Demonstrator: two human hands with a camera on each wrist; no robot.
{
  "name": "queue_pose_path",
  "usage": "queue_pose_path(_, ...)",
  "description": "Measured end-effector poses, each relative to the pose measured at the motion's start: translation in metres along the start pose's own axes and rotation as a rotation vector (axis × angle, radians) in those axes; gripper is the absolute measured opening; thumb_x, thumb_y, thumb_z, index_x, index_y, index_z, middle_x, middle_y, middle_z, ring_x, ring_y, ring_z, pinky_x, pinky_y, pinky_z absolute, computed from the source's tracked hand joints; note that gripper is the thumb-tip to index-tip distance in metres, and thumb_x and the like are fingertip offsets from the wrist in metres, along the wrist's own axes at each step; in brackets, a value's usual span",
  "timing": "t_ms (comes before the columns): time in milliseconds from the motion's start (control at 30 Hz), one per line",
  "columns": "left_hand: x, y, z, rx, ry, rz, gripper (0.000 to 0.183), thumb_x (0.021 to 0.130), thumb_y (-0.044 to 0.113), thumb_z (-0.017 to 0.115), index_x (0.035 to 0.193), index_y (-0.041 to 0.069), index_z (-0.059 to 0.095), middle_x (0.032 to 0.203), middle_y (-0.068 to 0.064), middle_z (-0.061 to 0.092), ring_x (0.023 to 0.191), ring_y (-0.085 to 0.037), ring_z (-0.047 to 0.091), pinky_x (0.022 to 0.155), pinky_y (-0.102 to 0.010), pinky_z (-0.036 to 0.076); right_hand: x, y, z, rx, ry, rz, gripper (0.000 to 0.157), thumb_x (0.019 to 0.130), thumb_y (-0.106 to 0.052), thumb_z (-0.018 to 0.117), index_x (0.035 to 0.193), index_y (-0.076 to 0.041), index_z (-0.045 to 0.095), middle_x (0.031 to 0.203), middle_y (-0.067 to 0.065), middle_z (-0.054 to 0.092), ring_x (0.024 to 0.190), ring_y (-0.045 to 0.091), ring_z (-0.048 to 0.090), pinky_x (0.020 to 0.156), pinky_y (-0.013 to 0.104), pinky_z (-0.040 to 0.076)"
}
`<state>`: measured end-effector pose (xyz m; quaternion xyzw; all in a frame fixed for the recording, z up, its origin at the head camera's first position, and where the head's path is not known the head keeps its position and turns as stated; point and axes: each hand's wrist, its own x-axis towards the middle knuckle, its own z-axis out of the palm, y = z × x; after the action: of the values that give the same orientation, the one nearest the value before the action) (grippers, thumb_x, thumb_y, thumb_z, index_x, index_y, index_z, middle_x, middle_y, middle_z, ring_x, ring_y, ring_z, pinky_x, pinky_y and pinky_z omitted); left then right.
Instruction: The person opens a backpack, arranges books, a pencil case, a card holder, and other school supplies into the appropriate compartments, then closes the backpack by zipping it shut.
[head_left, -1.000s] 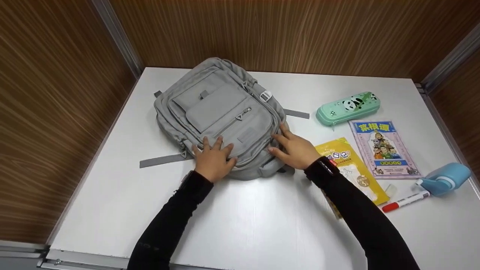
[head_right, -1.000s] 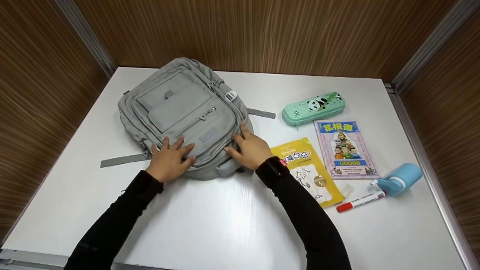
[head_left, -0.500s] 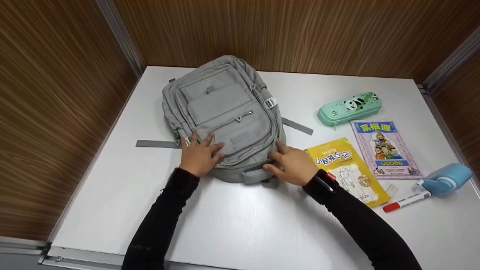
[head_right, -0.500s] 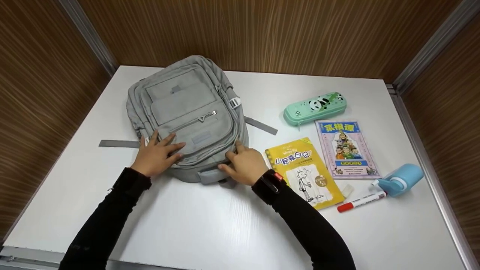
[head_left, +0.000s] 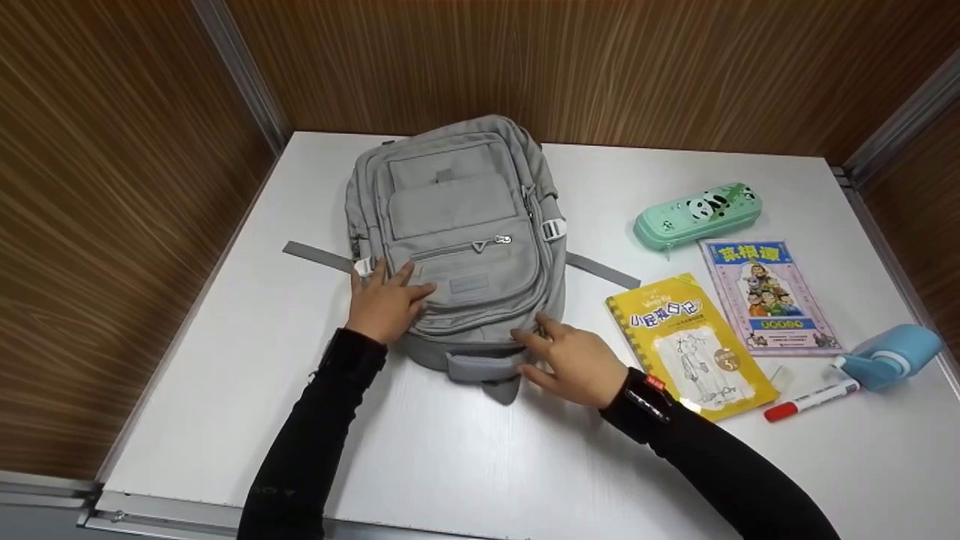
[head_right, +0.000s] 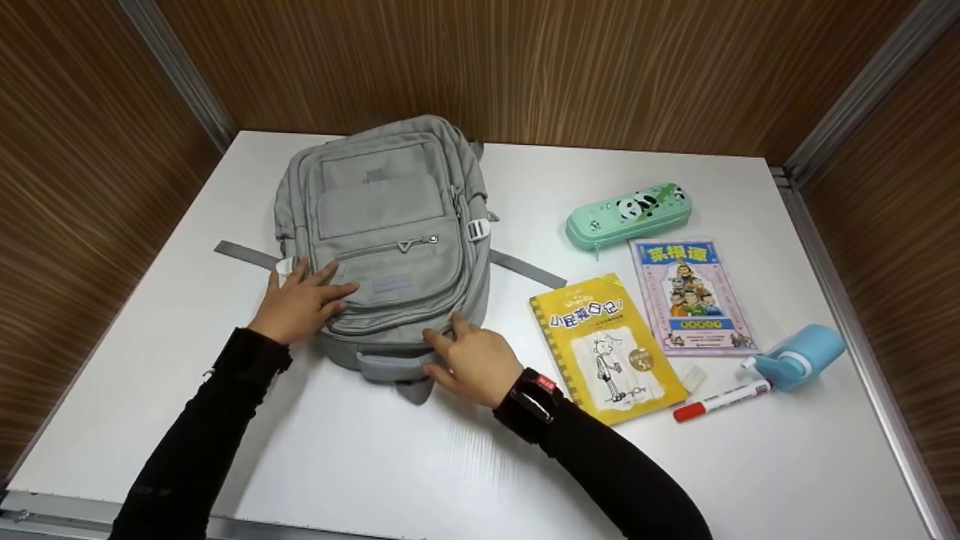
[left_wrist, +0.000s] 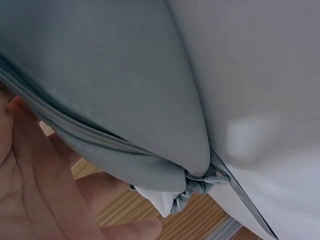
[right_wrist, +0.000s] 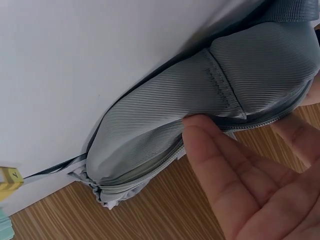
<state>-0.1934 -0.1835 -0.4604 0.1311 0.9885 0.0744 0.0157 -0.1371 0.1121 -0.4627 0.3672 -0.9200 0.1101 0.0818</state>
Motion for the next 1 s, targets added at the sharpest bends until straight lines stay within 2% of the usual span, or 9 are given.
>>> queue_pose_path(267, 0.0, -0.002, 0.0, -0.014, 0.021, 0.021, 0.033, 0.088, 0.031, 0.053, 0.121, 0.033, 0.055, 0.14, -0.005, 0.032, 0.126, -0.041, 0.022, 0.098, -0.059, 0.016, -0.008, -0.017, 0.005, -0.007, 0.055, -0.054, 0.054, 0.081, -0.047, 0.056, 0.127, -0.02, 0.049, 0.117, 0.026, 0.05, 0.087, 0.033, 0.06, 0.064, 0.042, 0.05)
queue_pose_path(467, -0.004, -0.002, 0.001, 0.01, 0.051, 0.046, 0.032, 0.088, 0.029, 0.054, 0.12, 0.03, 0.056, 0.137, -0.008, 0.037, 0.123, -0.041, 0.03, 0.097, -0.057, 0.022, -0.013, -0.019, 0.002, 0.022, 0.043, -0.082, 0.053, 0.082, -0.045, 0.056, 0.127, -0.018, 0.049, 0.118, 0.025, 0.05, 0.089, 0.032, 0.06, 0.069, 0.041, 0.05)
queue_pose_path(567, -0.006, 0.002, 0.001, -0.006, 0.143, 0.103, 0.027, 0.086, 0.026, 0.057, 0.113, 0.023, 0.063, 0.129, -0.011, 0.047, 0.117, -0.041, 0.039, 0.095, -0.055, 0.028, -0.009, -0.01, -0.004, 0.065, 0.057, -0.094, 0.045, 0.083, -0.04, 0.056, 0.121, -0.015, 0.055, 0.114, 0.016, 0.055, 0.093, 0.026, 0.058, 0.073, 0.038, 0.049)
queue_pose_path(633, -0.009, 0.009, 0.0, -0.052, 0.211, 0.169, 0.023, 0.083, 0.023, 0.061, 0.105, 0.016, 0.066, 0.117, -0.01, 0.056, 0.108, -0.036, 0.049, 0.091, -0.05, 0.035, -0.003, -0.001, -0.008, 0.089, 0.088, -0.103, 0.036, 0.083, -0.034, 0.059, 0.113, -0.013, 0.06, 0.108, 0.009, 0.059, 0.094, 0.023, 0.056, 0.075, 0.036, 0.048)
queue_pose_path(700, -0.012, 0.02, -0.002, -0.119, 0.25, 0.247, 0.019, 0.081, 0.021, 0.064, 0.097, 0.012, 0.067, 0.103, -0.007, 0.062, 0.096, -0.028, 0.056, 0.084, -0.042, 0.042, 0.006, 0.009, -0.013, 0.106, 0.119, -0.121, 0.027, 0.082, -0.026, 0.062, 0.104, -0.012, 0.064, 0.102, 0.004, 0.061, 0.094, 0.021, 0.054, 0.078, 0.034, 0.045)
queue_pose_path(767, -0.016, 0.033, -0.005, -0.205, 0.226, 0.322, 0.017, 0.079, 0.022, 0.066, 0.093, 0.012, 0.067, 0.091, -0.001, 0.062, 0.085, -0.02, 0.057, 0.077, -0.035, 0.045, 0.014, 0.018, -0.016, 0.103, 0.135, -0.146, 0.019, 0.08, -0.021, 0.064, 0.097, -0.012, 0.067, 0.096, 0.001, 0.062, 0.09, 0.019, 0.052, 0.076, 0.032, 0.044)
queue_pose_path(833, -0.019, 0.046, -0.008, -0.273, 0.146, 0.365, 0.014, 0.08, 0.025, 0.065, 0.089, 0.014, 0.067, 0.084, 0.004, 0.061, 0.077, -0.013, 0.056, 0.07, -0.03, 0.045, 0.022, 0.024, -0.017, 0.102, 0.122, -0.181, 0.015, 0.08, -0.016, 0.064, 0.093, -0.012, 0.068, 0.092, -0.001, 0.063, 0.088, 0.019, 0.051, 0.075, 0.031, 0.042)
queue_pose_path(1000, -0.022, 0.066, -0.006, -0.343, -0.049, 0.408, 0.013, 0.084, 0.03, 0.06, 0.087, 0.02, 0.068, 0.083, 0.011, 0.06, 0.078, -0.006, 0.054, 0.071, -0.026, 0.044, 0.032, 0.028, -0.016, 0.115, 0.045, -0.232, 0.009, 0.08, -0.014, 0.064, 0.088, -0.012, 0.069, 0.084, -0.002, 0.063, 0.082, 0.018, 0.051, 0.073, 0.03, 0.041)
